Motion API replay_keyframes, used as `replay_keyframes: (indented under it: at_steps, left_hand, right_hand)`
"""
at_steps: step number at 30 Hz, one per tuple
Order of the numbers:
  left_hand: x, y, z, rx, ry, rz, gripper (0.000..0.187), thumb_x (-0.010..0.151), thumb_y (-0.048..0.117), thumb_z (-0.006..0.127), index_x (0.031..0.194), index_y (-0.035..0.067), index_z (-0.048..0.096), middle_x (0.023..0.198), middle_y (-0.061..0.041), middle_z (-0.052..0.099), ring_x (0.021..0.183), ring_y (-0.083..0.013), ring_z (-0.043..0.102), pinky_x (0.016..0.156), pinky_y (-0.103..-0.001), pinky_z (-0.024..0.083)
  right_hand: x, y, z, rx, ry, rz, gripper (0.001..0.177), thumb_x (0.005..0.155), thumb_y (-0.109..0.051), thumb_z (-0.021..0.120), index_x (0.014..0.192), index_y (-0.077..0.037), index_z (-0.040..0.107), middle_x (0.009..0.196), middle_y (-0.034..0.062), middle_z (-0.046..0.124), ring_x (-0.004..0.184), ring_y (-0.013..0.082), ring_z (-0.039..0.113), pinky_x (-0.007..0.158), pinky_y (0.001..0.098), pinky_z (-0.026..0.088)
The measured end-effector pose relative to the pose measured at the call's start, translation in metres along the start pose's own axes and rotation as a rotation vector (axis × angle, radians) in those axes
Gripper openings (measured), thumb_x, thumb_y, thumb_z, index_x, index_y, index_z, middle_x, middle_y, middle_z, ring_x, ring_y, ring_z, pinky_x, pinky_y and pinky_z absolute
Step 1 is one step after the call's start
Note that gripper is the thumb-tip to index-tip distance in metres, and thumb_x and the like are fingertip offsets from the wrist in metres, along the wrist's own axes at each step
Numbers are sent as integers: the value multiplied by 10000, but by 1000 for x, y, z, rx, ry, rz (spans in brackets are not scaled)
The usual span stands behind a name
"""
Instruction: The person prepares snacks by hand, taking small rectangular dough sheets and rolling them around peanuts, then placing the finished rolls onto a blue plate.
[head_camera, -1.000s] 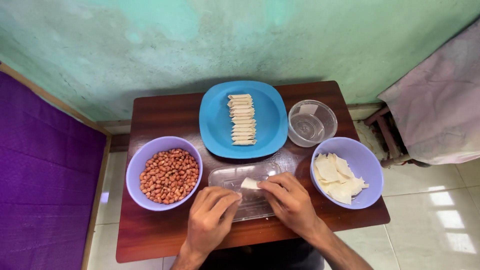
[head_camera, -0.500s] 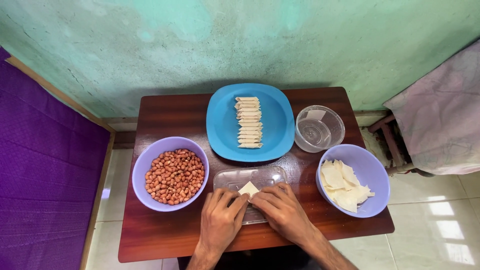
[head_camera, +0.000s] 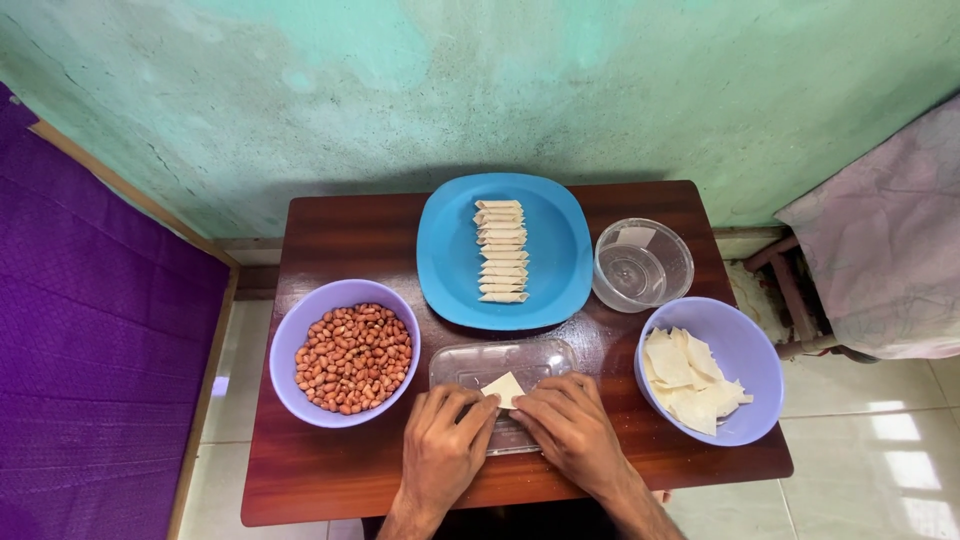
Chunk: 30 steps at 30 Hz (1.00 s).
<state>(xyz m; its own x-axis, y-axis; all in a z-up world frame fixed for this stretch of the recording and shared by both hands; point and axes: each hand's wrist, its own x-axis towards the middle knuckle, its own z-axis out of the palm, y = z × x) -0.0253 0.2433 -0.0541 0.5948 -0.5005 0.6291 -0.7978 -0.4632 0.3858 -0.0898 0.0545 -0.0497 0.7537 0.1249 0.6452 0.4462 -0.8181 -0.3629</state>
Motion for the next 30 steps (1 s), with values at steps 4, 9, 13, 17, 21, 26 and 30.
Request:
replay_keyframes:
  at_steps: [4, 9, 13, 17, 21, 26, 30]
  left_hand:
    - [3, 4, -1, 22, -16, -2, 91, 916, 146, 748, 999, 111, 760, 878, -20, 686, 833, -236, 605, 635, -369, 441]
    - [12, 10, -4, 32, 16, 18, 52, 946, 153, 712, 948, 106, 734, 814, -20, 636, 752, -246, 573, 606, -379, 419]
    - [13, 9, -1, 48, 22, 14, 27, 934, 143, 722, 940, 116, 722, 820, -12, 637, 749, -232, 584, 594, -367, 415]
    - [9, 6, 6, 42, 35, -25, 61, 904, 146, 749, 958, 118, 741, 848, -25, 651, 756, -231, 599, 604, -372, 443]
    - [4, 4, 9, 37, 13, -59, 88, 893, 196, 760, 904, 111, 740, 903, -51, 686, 799, -226, 630, 641, -376, 484]
    - [5, 2, 11, 41, 34, -29, 130, 925, 238, 734, 898, 111, 736, 970, -36, 730, 812, -237, 637, 632, -370, 477]
    - [6, -1, 16, 64, 93, 1, 151, 925, 250, 724, 877, 108, 739, 964, -15, 764, 796, -222, 641, 637, -349, 476]
  right_hand:
    - [-7, 5, 0, 3, -60, 66, 188, 922, -205, 762, 1063, -91, 714, 1020, 18, 716, 976, 246, 629, 871, 387, 449]
    - [-14, 12, 4, -1, -150, 144, 305, 892, -117, 734, 1196, -142, 719, 1322, 23, 701, 1241, 289, 583, 982, 466, 380]
    - [-11, 12, 1, 30, -90, 130, 253, 896, -67, 738, 1139, -135, 728, 1161, 1, 759, 1111, 274, 647, 931, 436, 394]
    - [-2, 8, -4, 10, -51, 111, 153, 886, -128, 773, 1034, -111, 738, 1034, 6, 767, 989, 253, 665, 859, 409, 429]
    - [-8, 11, -1, -4, -123, 89, 250, 884, -56, 742, 1130, -85, 715, 1111, 45, 741, 1020, 284, 644, 827, 441, 455]
    - [-13, 18, 5, -30, -100, -4, 288, 890, -62, 728, 1171, -122, 707, 1186, 22, 737, 1026, 275, 649, 840, 443, 449]
    - [-3, 12, 6, -71, -54, -4, 164, 927, -269, 765, 1048, -165, 729, 1075, -30, 756, 943, 212, 665, 821, 395, 417]
